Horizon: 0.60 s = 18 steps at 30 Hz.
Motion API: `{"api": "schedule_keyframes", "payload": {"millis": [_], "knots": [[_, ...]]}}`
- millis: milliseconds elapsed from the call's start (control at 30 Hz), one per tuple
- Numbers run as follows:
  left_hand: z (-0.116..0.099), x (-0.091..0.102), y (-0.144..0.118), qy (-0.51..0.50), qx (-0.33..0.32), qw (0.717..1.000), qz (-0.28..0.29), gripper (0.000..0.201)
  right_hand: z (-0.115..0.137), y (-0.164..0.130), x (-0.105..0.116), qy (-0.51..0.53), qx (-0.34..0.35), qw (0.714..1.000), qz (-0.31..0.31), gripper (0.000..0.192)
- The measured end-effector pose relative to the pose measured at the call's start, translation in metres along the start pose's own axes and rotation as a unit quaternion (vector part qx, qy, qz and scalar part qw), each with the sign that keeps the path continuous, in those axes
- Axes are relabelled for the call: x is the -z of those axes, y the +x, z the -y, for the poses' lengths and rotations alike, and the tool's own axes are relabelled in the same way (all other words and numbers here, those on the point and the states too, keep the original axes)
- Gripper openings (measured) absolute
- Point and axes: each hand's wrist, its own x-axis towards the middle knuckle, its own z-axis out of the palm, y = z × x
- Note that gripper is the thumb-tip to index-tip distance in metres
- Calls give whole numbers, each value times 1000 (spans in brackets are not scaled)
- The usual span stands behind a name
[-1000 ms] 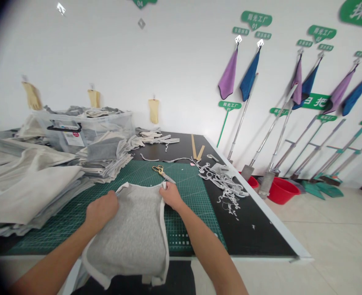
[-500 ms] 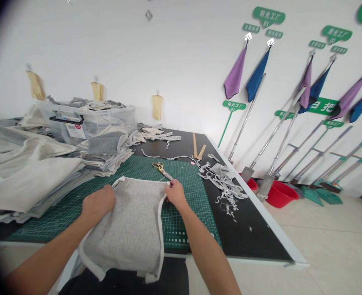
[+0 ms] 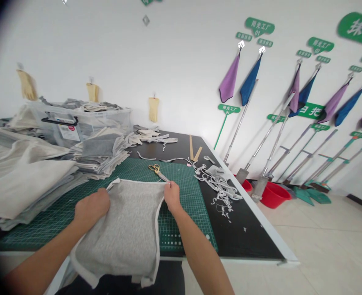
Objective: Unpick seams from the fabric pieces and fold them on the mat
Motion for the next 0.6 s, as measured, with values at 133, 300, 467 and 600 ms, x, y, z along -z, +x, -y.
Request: {"api": "schedule_keyframes", "payload": {"millis": [133, 300, 467, 600], "knots": [[2, 0, -1, -4, -5, 1000, -3, 34, 3, -2, 1, 34, -3, 999, 15, 20], [7, -1, 2, -9, 5, 1000, 6, 34, 5, -5, 4, 86, -11, 995, 55, 22], [8, -3, 3, -10, 4, 1000, 5, 36, 2, -2, 5, 109, -17, 992, 53, 21], [8, -4, 2, -8, -5, 1000, -1, 37, -2, 0, 3, 123, -15, 991, 52, 23]]}}
